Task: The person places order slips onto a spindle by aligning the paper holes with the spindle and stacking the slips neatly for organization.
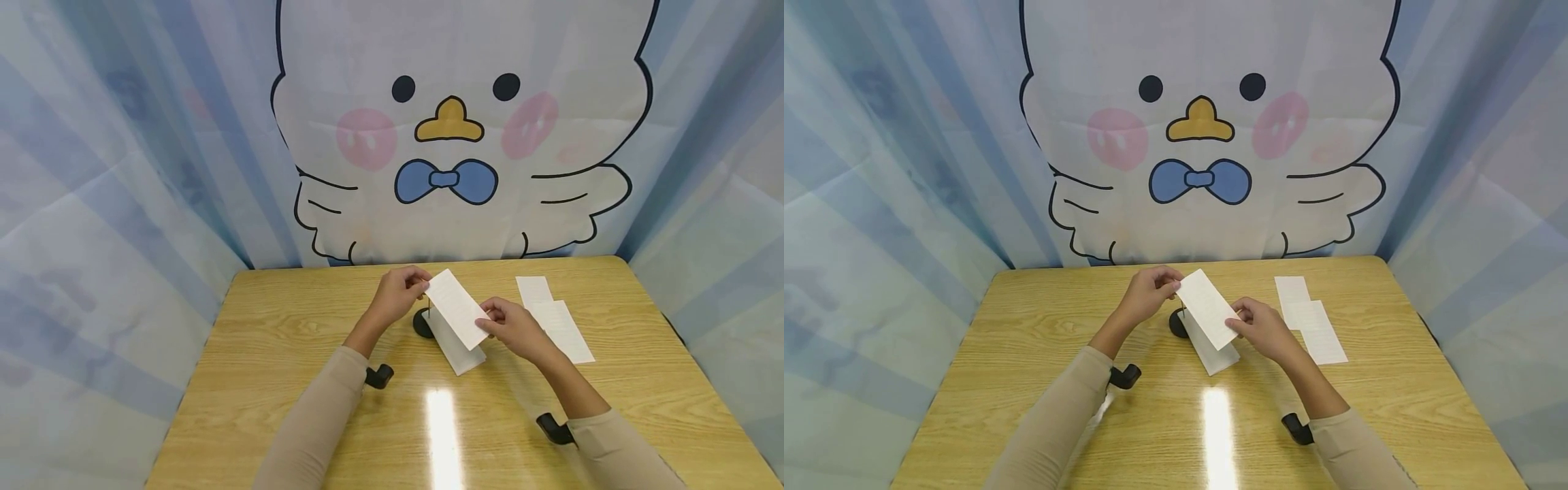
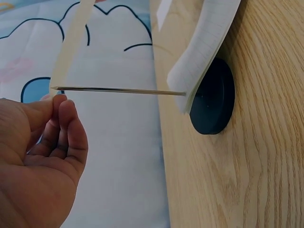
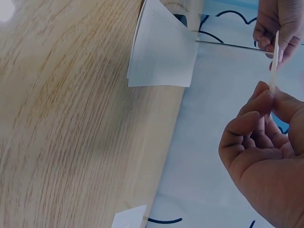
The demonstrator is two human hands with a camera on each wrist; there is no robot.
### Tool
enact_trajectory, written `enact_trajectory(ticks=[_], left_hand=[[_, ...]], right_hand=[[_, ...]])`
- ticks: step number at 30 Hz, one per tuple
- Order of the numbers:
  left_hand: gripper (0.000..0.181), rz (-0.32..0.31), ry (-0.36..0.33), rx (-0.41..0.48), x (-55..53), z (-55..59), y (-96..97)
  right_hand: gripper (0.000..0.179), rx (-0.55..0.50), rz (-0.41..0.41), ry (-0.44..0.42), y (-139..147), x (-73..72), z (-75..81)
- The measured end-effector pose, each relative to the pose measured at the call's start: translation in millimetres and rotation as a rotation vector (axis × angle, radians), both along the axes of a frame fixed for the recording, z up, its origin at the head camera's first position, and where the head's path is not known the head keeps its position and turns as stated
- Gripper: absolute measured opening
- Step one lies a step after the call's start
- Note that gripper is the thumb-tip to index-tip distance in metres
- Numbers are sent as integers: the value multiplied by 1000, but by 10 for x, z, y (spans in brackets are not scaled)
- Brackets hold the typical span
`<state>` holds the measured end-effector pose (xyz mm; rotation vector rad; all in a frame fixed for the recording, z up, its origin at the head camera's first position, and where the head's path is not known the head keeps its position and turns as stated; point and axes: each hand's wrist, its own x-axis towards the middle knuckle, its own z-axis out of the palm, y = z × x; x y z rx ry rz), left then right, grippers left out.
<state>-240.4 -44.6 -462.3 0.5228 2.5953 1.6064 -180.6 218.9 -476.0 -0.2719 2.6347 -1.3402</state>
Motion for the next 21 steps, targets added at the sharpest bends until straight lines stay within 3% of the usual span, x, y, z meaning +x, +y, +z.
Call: enact_trajectory(ticks=[21], left_hand=[[15, 6, 30, 12, 3, -24, 26]], right_hand=[[24, -29, 7, -11, -22, -2, -69]])
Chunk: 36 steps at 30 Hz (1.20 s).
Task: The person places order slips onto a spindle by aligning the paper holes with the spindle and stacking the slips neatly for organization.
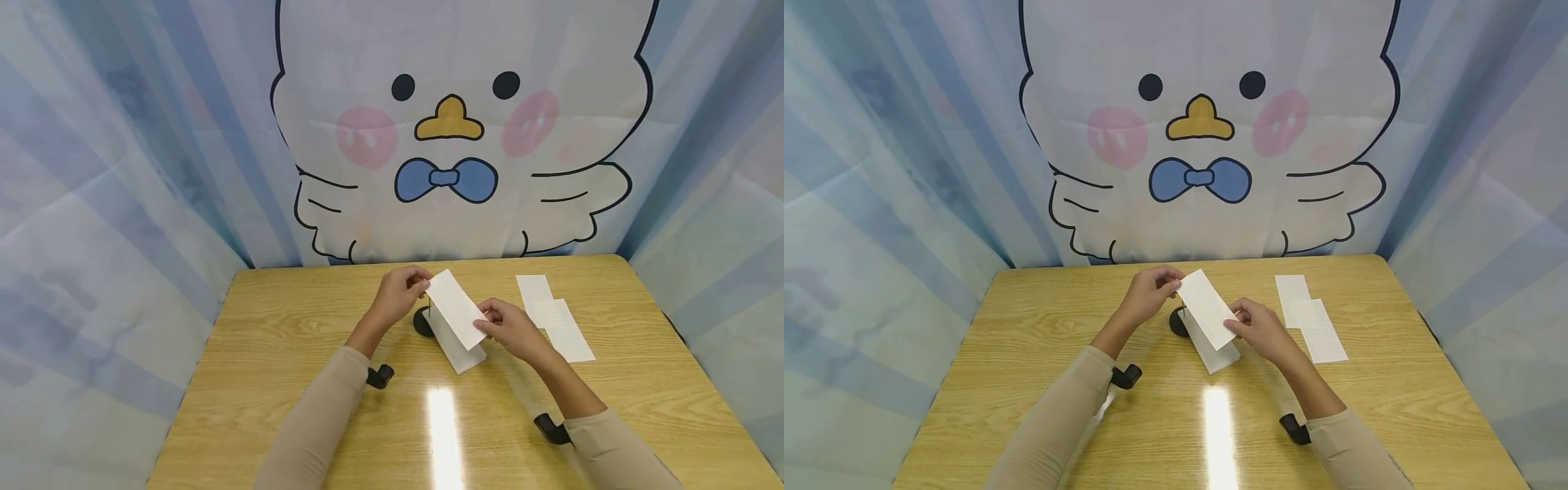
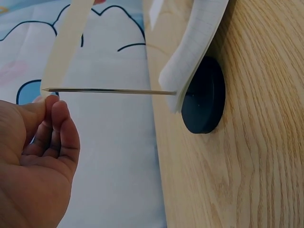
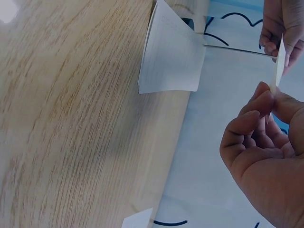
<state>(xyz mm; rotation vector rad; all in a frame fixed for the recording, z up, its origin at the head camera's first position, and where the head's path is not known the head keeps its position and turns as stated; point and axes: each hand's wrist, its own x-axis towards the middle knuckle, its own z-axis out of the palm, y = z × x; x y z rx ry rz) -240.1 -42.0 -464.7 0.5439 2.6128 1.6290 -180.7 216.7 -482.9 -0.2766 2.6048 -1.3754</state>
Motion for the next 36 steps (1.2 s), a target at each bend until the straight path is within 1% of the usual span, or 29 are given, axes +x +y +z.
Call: enact_trajectory(ticks=[6, 11, 13, 18, 27, 30, 36], left_hand=[[15, 3, -2, -2, -6, -35, 0], [15, -4, -62, -29, 4, -129, -8], [15, -7, -76, -36, 3, -171, -8], [13, -15, -64, -50, -20, -222, 5], [12, -29, -97, -84, -30, -340, 12], [11, -24, -102, -98, -35, -387, 10], [9, -16, -109, -99, -51, -492, 12]], right_hand=[[23, 22, -9, 15, -4, 1, -22], [24, 23, 7, 10, 16, 25, -54], [24, 25, 12, 10, 21, 34, -70], [26, 43, 8, 14, 30, 30, -118], [23, 111, 10, 4, 10, 54, -226], [22, 122, 9, 4, -7, 63, -246], [23, 134, 4, 4, -33, 78, -262]])
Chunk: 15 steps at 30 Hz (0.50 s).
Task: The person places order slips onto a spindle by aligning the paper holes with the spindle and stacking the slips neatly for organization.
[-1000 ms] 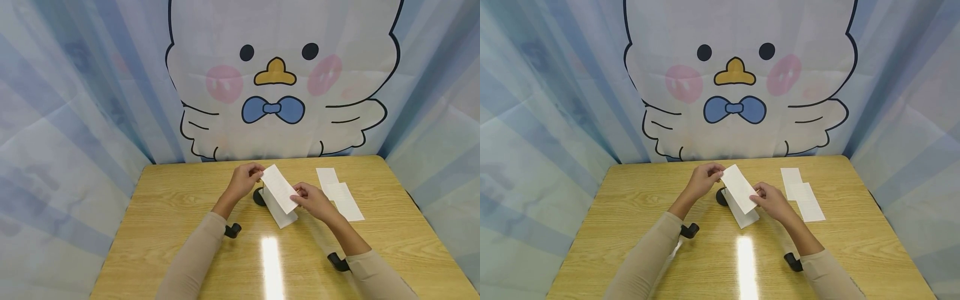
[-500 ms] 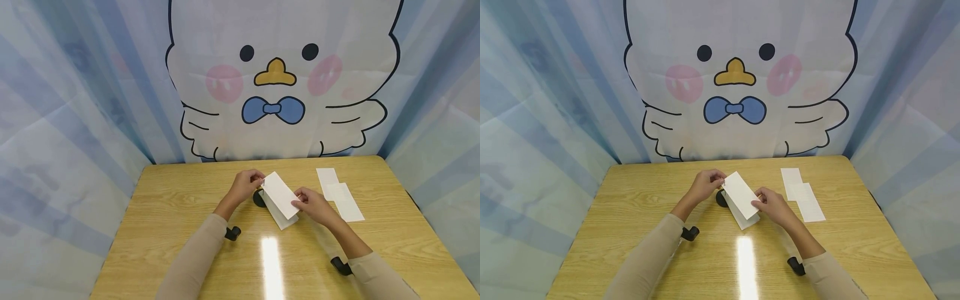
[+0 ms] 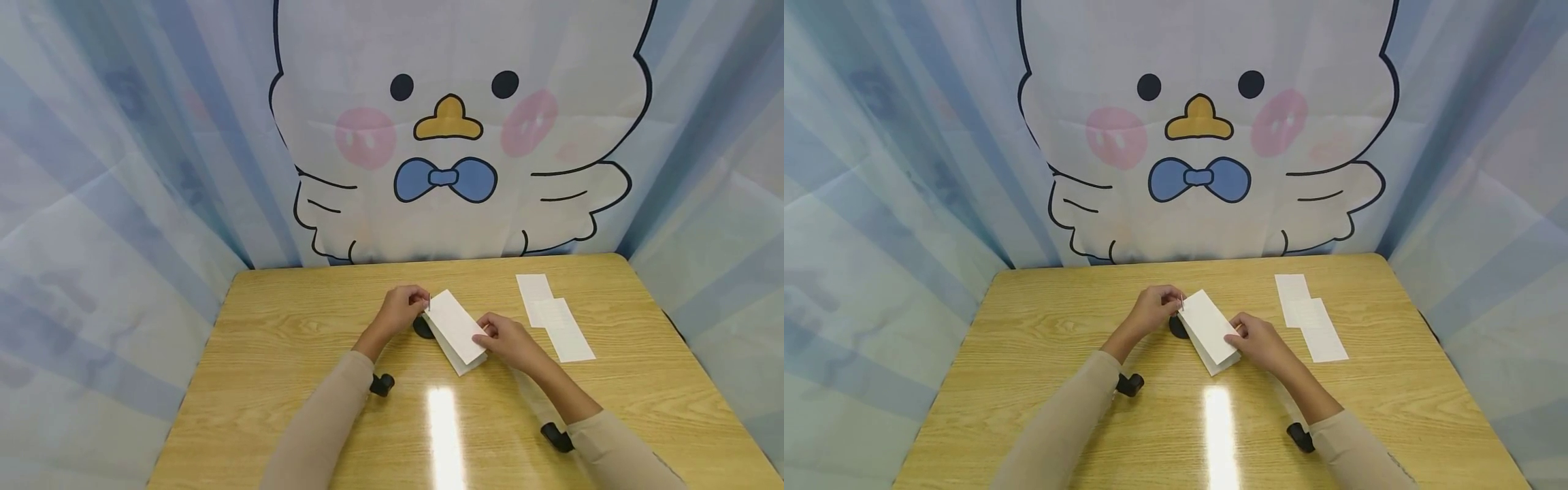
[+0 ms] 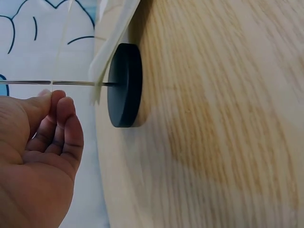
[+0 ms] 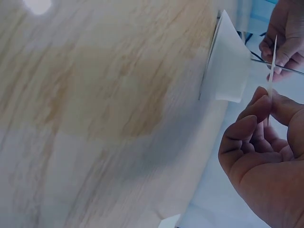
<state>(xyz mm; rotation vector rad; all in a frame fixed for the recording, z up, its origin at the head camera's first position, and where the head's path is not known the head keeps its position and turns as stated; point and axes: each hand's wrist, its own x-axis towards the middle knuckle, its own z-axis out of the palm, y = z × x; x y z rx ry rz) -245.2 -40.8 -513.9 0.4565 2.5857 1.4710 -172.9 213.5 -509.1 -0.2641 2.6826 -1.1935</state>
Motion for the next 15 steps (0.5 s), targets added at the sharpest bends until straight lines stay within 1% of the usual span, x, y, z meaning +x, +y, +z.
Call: enact_trajectory(ticks=[7, 11, 15], left_hand=[[9, -27, -3, 10, 4, -78, 3], [8, -20, 5, -25, 10, -107, 9], [9, -17, 15, -82, 13, -134, 24]], right_hand=[[22, 17, -13, 2, -10, 22, -78], [20, 46, -6, 17, -10, 35, -138], [20, 63, -1, 19, -10, 47, -166]])
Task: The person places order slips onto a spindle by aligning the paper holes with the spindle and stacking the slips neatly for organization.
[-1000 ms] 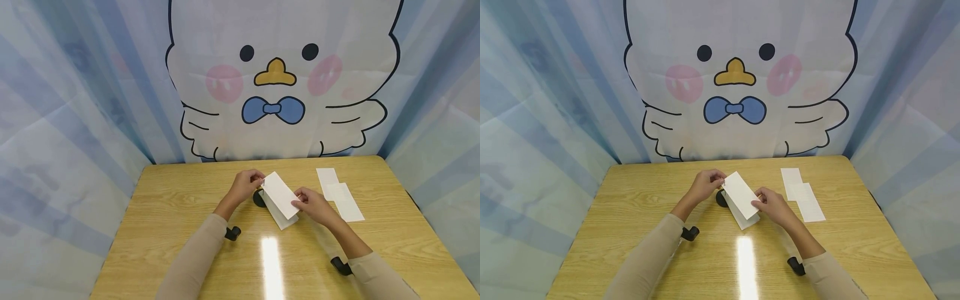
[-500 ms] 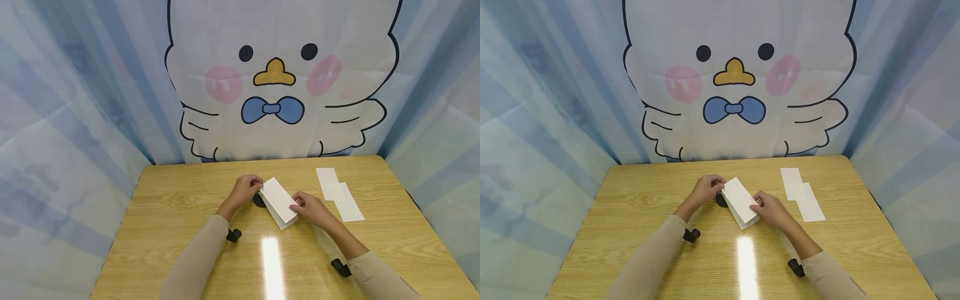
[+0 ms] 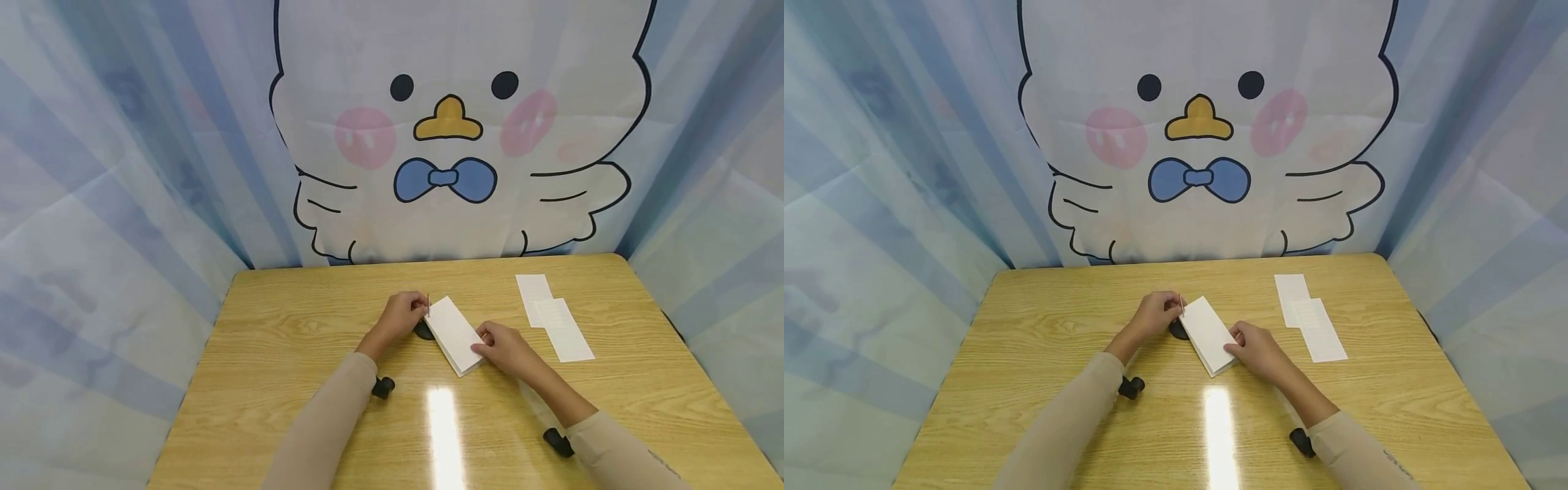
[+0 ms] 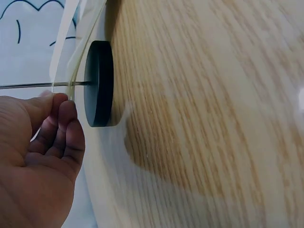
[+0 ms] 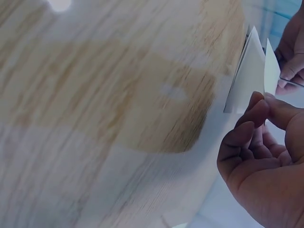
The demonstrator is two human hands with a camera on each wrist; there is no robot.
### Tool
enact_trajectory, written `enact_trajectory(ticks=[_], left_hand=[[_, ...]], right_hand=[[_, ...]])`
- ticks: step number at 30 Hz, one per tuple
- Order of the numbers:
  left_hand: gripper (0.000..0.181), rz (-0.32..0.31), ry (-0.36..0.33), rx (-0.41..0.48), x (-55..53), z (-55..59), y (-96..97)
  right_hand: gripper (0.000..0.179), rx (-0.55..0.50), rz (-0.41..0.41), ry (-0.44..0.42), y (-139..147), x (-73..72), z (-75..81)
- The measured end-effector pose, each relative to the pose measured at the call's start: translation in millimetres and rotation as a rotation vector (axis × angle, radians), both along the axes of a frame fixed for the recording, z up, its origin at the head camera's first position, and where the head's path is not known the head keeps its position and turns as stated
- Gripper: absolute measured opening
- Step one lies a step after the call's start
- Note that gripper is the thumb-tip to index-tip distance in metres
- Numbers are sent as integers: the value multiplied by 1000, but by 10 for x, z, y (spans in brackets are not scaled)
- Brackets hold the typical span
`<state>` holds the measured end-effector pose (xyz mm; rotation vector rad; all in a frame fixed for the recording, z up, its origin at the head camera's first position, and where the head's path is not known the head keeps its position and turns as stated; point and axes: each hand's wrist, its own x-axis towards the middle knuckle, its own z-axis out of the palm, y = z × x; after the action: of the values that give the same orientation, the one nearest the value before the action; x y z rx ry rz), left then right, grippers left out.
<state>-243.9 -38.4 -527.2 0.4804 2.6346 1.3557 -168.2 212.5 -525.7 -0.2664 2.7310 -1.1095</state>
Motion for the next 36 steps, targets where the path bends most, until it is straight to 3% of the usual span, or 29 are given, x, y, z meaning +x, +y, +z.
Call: enact_trajectory(ticks=[6, 25, 36], left_hand=[[10, -6, 22, -69, 5, -22, 17], [13, 9, 84, -169, 35, -102, 61], [23, 24, 40, -105, 76, -78, -46]], right_hand=[[24, 29, 14, -14, -3, 9, 2], [24, 130, 19, -40, -13, 41, -17], [28, 161, 25, -24, 83, 31, 22]])
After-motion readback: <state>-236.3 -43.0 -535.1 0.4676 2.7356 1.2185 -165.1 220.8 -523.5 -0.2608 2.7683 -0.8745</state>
